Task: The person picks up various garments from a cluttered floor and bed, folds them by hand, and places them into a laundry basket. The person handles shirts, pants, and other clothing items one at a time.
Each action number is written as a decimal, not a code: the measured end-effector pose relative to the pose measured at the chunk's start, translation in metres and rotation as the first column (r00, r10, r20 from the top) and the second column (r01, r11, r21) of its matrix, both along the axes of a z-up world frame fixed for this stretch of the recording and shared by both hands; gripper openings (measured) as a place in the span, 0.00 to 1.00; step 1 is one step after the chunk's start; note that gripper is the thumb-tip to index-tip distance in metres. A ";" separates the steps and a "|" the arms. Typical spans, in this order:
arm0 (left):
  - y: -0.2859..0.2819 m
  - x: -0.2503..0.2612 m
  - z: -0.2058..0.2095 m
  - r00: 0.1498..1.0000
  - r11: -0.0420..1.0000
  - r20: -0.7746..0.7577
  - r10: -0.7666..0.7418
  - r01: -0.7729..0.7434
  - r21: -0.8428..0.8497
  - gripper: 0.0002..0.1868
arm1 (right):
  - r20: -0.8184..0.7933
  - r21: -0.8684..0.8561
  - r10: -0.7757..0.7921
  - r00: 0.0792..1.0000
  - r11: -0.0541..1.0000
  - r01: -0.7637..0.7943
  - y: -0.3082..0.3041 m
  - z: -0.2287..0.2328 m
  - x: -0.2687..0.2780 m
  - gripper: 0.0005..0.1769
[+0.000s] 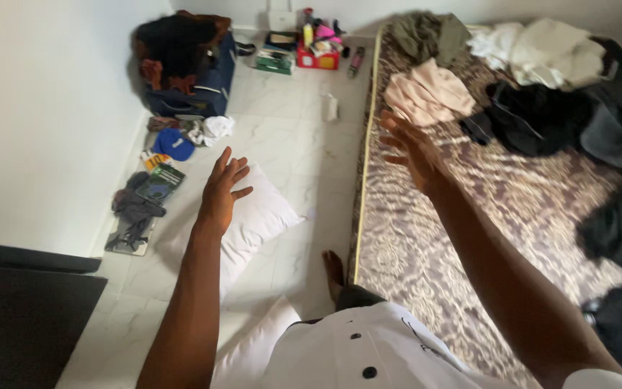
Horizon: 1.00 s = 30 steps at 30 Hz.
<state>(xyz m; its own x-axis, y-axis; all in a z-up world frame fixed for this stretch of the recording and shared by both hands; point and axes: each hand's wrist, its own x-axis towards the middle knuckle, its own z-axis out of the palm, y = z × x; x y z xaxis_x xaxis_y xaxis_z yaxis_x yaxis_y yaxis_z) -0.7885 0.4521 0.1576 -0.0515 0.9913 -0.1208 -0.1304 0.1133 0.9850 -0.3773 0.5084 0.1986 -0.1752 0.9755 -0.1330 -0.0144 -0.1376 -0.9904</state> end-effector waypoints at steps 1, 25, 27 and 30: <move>0.012 -0.007 -0.001 1.000 1.000 0.006 0.021 -0.021 0.008 0.43 | -0.010 0.015 0.009 1.000 1.000 -0.008 0.020 -0.001 -0.007 0.49; 0.275 -0.169 -0.059 0.960 0.960 0.077 0.268 -0.259 -0.109 0.43 | 0.026 -0.099 0.246 0.969 0.965 -0.243 0.359 0.003 -0.188 0.51; 0.313 -0.185 -0.057 0.965 0.965 0.079 0.252 -0.244 -0.095 0.44 | 0.005 -0.087 0.229 0.973 0.970 -0.228 0.395 0.008 -0.207 0.52; 0.355 -0.213 -0.054 0.970 0.965 0.060 0.236 -0.226 -0.133 0.44 | 0.032 -0.058 0.229 0.973 0.972 -0.227 0.430 0.007 -0.230 0.52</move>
